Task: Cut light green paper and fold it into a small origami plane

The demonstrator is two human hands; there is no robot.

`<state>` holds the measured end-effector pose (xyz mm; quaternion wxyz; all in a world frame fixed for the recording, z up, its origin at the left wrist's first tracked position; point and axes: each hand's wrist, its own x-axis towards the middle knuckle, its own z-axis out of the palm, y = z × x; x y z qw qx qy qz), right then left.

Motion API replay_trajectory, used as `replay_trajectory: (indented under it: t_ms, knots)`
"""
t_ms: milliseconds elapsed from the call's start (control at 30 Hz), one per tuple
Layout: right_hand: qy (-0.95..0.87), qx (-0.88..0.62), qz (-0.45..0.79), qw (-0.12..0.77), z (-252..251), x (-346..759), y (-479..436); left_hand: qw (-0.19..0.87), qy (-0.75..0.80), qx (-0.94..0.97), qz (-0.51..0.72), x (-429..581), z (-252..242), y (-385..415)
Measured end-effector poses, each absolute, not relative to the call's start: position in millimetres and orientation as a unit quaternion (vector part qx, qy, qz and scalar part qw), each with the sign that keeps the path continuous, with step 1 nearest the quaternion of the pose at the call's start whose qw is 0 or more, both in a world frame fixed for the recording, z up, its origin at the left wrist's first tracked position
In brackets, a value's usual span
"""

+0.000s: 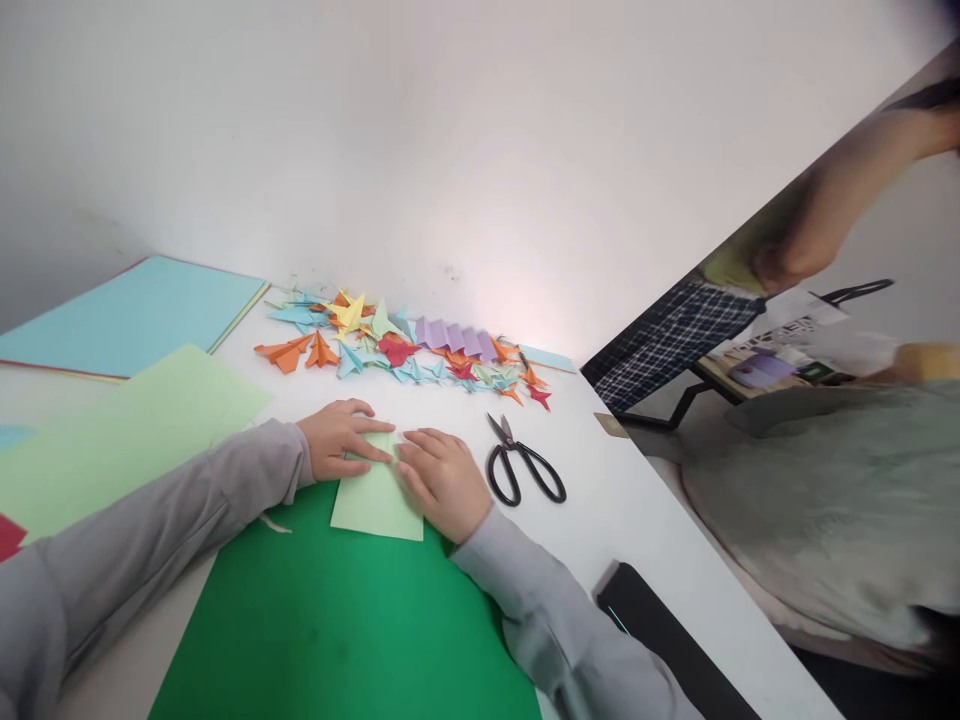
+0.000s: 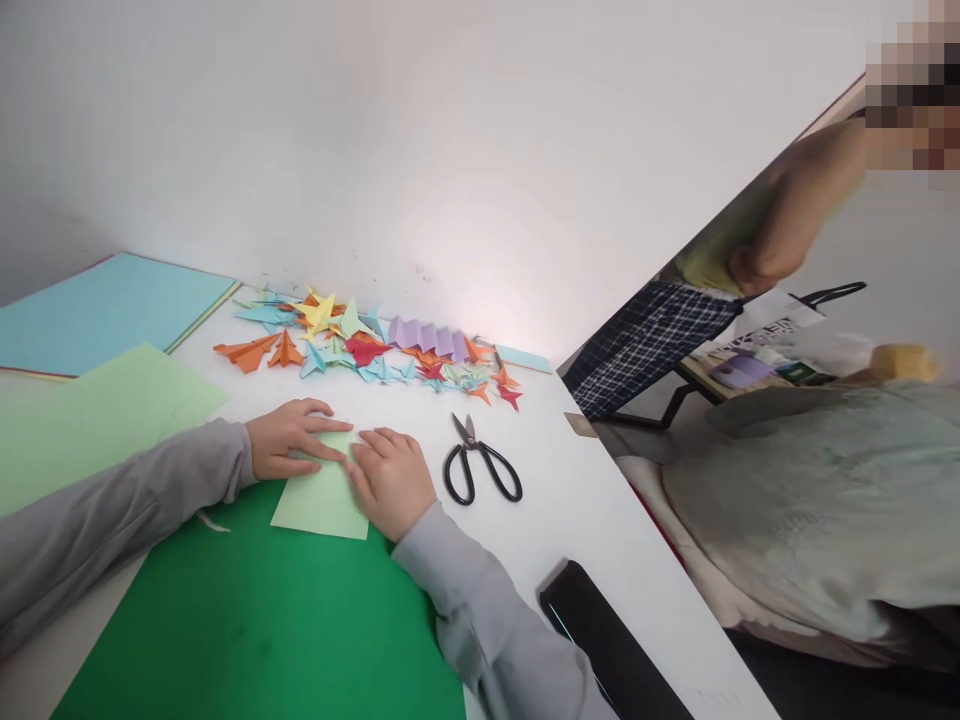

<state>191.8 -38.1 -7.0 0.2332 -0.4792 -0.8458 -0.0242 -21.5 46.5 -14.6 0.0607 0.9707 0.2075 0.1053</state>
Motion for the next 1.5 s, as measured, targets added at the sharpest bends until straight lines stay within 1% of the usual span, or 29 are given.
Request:
replay_trajectory:
  t_ms: [167, 300, 433, 533, 667, 1000, 1100, 1267, 1367, 1500]
  knots:
    - [-0.852, -0.479, -0.041, 0.209, -24, 177, -21, 0.044, 0.214, 0.967, 0.131, -20, -16, 46]
    - [-0.847, -0.486, -0.045, 0.211, -26, 176, -25, -0.018, 0.264, 0.949, 0.172, -5, -14, 34]
    - [-0.843, -0.489, -0.029, 0.222, -26, 176, -25, -0.075, 0.299, 0.942, 0.136, 11, -9, 20]
    - [-0.842, -0.489, -0.021, 0.227, -27, 176, -23, -0.092, 0.328, 0.934, 0.111, 18, -9, 12]
    - [-0.842, -0.488, -0.012, 0.229, -28, 176, -22, -0.11, 0.348, 0.925, 0.106, 22, -11, 6]
    - [-0.84, -0.49, 0.0, 0.231, -30, 178, -21, -0.131, 0.351, 0.922, 0.097, 25, -10, 7]
    - [-0.84, -0.487, 0.0, 0.241, -33, 178, -21, -0.114, 0.359, 0.922, 0.092, 23, -9, 11]
    - [-0.835, -0.491, -0.006, 0.249, -33, 177, -22, -0.056, 0.388, 0.917, 0.079, 7, -11, 17]
    - [-0.833, -0.496, -0.006, 0.246, -33, 177, -21, -0.063, 0.41, 0.905, 0.096, -1, -15, 10]
    - [-0.828, -0.509, 0.001, 0.233, -31, 178, -20, -0.074, 0.346, 0.926, 0.13, -4, -21, -4]
